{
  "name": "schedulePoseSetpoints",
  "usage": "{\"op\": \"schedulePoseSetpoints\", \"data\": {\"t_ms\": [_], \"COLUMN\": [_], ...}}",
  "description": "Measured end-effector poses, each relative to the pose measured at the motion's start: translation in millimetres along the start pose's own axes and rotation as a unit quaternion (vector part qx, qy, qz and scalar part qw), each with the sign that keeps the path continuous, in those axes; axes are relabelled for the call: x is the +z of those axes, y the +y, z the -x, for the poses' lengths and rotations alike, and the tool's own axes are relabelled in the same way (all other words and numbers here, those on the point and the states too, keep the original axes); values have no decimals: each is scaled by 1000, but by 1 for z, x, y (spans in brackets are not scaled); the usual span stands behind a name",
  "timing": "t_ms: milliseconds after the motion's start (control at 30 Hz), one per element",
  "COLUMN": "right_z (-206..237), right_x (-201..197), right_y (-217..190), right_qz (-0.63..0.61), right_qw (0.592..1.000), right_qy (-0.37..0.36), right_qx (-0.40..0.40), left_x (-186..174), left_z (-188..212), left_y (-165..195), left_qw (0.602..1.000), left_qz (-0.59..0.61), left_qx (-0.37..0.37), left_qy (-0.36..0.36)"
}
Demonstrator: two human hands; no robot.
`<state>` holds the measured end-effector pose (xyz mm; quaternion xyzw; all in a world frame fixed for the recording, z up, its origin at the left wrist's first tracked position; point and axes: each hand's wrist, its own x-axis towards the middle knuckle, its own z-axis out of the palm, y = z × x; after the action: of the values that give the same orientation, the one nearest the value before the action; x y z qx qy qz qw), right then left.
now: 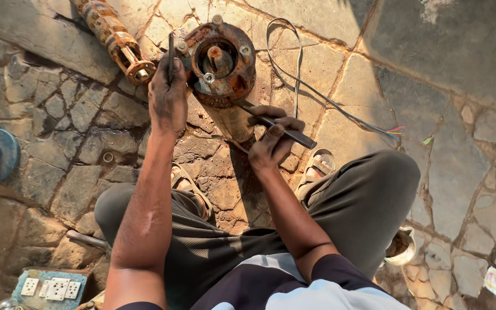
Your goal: The person sits on a stone-paved ground and works on a rusty cylindrical pump motor, holding a metal rod against the pump while filing and scraping its rusted surface with a flat file. They reposition the rod and file repeatedly, working around the pump's top flange and body.
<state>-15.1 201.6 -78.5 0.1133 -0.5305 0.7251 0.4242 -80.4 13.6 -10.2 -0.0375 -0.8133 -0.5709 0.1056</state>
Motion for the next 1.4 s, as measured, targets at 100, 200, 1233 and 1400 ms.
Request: {"op": "schedulePoseSetpoints", "data": {"t_ms": [100, 200, 1233, 1400], "right_z": [0, 0, -132, -122], "right_x": [0, -1, 16, 16], "right_y": [2, 2, -59, -43], "right_qz": [25, 59, 54, 37], "right_qw": [997, 984, 951, 944], "right_qy": [42, -60, -302, -322], "right_qx": [-54, -156, 42, 59], "left_x": [-1, -3, -5, 0], "left_z": [1, 3, -3, -8], "left_y": [1, 3, 3, 3], "left_qw": [1000, 999, 999, 999], "left_qz": [-20, -26, 31, -44], "left_qx": [-19, 16, -7, -21], "left_qy": [6, 24, -30, -4]}}
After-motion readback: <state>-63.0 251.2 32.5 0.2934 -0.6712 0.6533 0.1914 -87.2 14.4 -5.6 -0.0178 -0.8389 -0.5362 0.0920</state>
